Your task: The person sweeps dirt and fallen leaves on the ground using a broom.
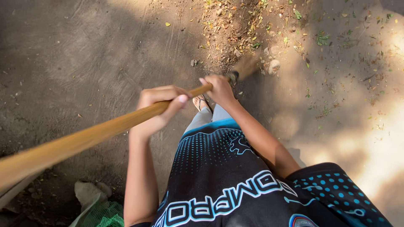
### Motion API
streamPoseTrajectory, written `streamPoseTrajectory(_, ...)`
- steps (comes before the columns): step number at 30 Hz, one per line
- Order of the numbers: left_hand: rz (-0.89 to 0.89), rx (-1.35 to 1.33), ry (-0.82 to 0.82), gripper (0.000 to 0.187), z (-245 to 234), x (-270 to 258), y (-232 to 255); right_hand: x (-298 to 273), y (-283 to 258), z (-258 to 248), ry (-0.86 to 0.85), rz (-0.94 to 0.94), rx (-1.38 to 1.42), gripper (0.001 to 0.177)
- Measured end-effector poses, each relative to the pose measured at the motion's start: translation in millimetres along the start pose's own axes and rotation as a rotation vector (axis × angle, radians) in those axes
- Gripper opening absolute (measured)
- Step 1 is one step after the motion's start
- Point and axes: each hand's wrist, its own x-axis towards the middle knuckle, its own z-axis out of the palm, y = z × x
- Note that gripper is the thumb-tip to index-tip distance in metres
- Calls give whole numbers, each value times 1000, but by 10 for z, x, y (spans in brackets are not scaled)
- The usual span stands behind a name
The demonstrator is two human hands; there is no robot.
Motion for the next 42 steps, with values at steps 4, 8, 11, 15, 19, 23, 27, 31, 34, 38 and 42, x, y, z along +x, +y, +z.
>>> streamPoseTrajectory(4, -178, 24, -96, 29, 486, 477, -341, -497, 513, -72, -189, 486, -14, 34)
streamPoseTrajectory(8, -181, -43, -123, 29, 656, 883, -357, -202, 859, -109, -128, 330, 126, 21)
streamPoseTrajectory(11, 4, 138, -92, 28, 487, 1146, -111, 494, 864, -193, -63, 272, 84, 40)
streamPoseTrajectory(15, 41, 138, -73, 17, -10, 1576, 256, 1113, 563, -415, 114, 228, 79, 41)
streamPoseTrajectory(19, 17, -16, -166, 20, -58, 1913, 246, 1101, 553, -633, 77, 309, 147, 38)
streamPoseTrajectory(23, -141, -37, -197, 30, 249, 2304, -167, 828, 1022, -658, -30, 406, 142, 36)
streamPoseTrajectory(27, -206, 7, -218, 32, 551, 2636, -348, 931, 1388, -704, -107, 445, 165, 27)
streamPoseTrajectory(31, 53, 180, -170, 28, 309, 2823, -23, 1726, 1465, -818, 27, 278, 131, 44)
streamPoseTrajectory(34, -54, 159, -192, 25, -190, 3012, 319, 2259, 1163, -877, 140, 204, 148, 42)
streamPoseTrajectory(38, 61, 8, -284, 19, -513, 3199, 379, 2430, 922, -1087, 293, 141, 132, 38)
streamPoseTrajectory(42, 13, -62, -496, 26, -413, 3580, -224, 1953, 1038, -994, 165, 540, 170, 35)
